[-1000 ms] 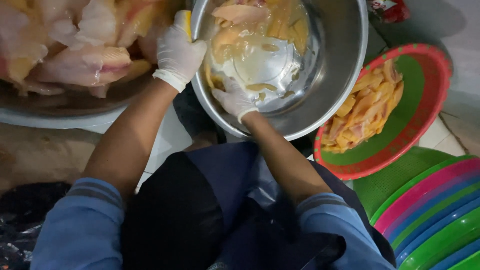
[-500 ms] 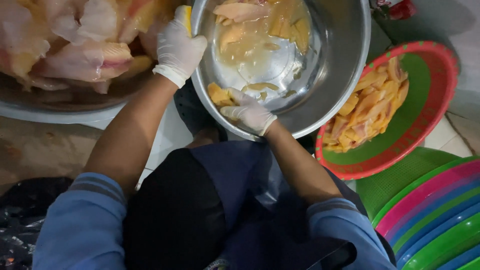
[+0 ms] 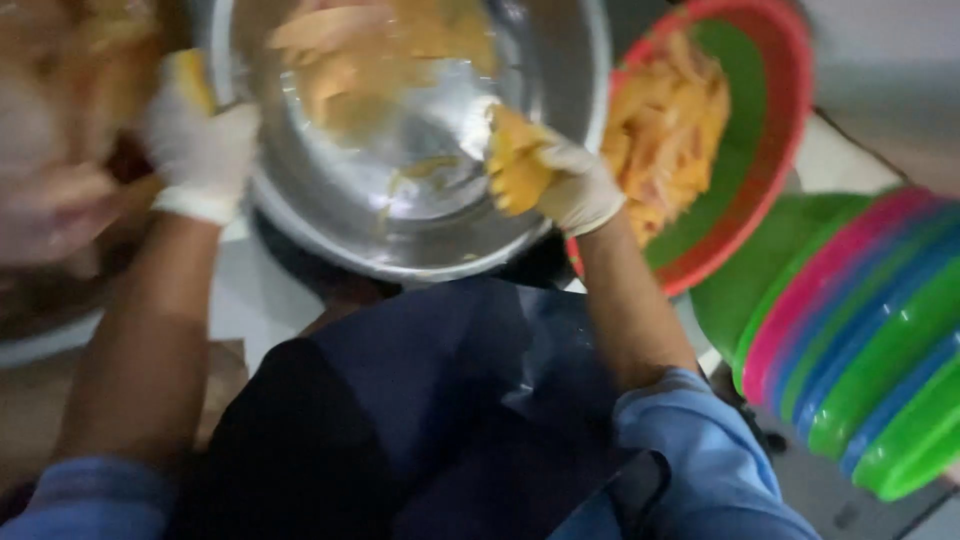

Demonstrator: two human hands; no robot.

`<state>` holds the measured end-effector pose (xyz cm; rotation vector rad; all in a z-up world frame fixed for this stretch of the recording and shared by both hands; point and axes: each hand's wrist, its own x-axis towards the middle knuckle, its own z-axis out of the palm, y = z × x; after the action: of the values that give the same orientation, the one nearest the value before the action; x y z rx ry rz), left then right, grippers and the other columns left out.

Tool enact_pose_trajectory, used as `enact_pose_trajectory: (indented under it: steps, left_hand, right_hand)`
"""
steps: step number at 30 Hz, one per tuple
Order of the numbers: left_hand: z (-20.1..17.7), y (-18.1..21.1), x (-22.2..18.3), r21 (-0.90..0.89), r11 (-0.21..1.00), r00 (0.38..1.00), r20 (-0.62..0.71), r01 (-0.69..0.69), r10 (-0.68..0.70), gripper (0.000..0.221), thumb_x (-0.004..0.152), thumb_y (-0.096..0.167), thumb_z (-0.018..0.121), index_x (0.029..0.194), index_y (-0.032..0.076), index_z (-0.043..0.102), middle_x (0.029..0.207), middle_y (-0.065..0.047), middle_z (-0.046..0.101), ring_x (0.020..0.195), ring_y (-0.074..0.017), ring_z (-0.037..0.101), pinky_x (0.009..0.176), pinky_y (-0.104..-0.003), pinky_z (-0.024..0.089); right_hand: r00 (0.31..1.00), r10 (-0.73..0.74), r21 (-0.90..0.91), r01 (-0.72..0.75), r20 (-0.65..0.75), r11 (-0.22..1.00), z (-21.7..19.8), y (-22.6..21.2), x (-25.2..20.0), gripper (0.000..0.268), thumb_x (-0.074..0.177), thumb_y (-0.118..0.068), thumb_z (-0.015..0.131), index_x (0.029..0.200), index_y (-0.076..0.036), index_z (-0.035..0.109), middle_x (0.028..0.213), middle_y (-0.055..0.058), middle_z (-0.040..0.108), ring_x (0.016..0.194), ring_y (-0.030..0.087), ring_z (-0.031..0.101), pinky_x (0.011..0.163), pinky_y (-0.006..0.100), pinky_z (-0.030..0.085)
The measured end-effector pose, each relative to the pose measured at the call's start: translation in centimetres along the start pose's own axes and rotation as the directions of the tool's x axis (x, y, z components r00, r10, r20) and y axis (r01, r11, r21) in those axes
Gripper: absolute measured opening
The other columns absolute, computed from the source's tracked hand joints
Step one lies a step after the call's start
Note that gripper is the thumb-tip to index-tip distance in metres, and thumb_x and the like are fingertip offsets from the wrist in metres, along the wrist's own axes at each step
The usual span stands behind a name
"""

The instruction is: Washing and sorting fish fillets from a large metal bowl into a plastic basket.

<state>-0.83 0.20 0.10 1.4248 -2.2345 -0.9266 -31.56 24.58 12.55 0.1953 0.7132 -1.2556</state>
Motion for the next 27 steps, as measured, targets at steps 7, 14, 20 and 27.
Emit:
enact_pose_trajectory:
  steps: [7,14,20,27]
  left_hand:
    - [-0.6,-1.4,-0.2,0.011,0.999,0.999,-0.007,0.040,-0.040,0.033,0.078,0.012,0.075,0.109,0.009,0.063,0.087,-0.009,0.071,0.070,-0.0340,0.067,0.061,-0.044,0.051]
    - [-1.3,1.0,-0.4,-0.168,0.983,0.997,0.002,0.071,-0.072,0.041,0.076,-0.004,0.074,0.116,0.005,0.065,0.106,-0.010,0.076,0.090,-0.0257,0.074,0.075,-0.034,0.058]
    - [-1.0,0.5,-0.4,-0.220,0.974,0.998,-0.057,-0.045,0.033,0.037,0.083,-0.001,0.083,0.114,0.002,0.064,0.107,-0.012,0.076,0.091,-0.0267,0.073,0.078,-0.036,0.057]
    - [-0.3,-0.3,-0.2,0.018,0.987,0.984,-0.091,0.158,-0.155,0.027,0.088,0.031,0.086,0.102,0.018,0.067,0.090,-0.004,0.074,0.079,-0.0254,0.072,0.064,-0.040,0.053]
  right_hand:
    - [0.744,-0.477,-0.305,0.371,-0.468,0.877,-12.7,-9.8,-13.9,0.023,0.090,-0.011,0.057,0.111,-0.008,0.066,0.110,0.017,0.070,0.095,0.034,0.069,0.079,0.046,0.056]
    - [0.316,-0.577,-0.657,-0.307,-0.753,0.689,-19.9,-11.1,-17.1,0.061,0.087,-0.052,0.063,0.141,-0.026,0.055,0.135,-0.004,0.063,0.118,0.014,0.061,0.078,0.028,0.051]
    - [0.304,-0.796,-0.831,-0.386,-0.524,0.400,-12.6,-14.9,-18.9,0.048,0.092,-0.044,0.060,0.137,-0.026,0.060,0.123,-0.001,0.066,0.105,0.014,0.061,0.079,0.031,0.048]
    - [0.697,-0.717,-0.997,0.054,0.000,0.053,-2.7,-9.8,-3.2,0.041,0.100,-0.016,0.053,0.140,-0.011,0.055,0.121,0.005,0.062,0.092,0.011,0.058,0.079,0.022,0.048]
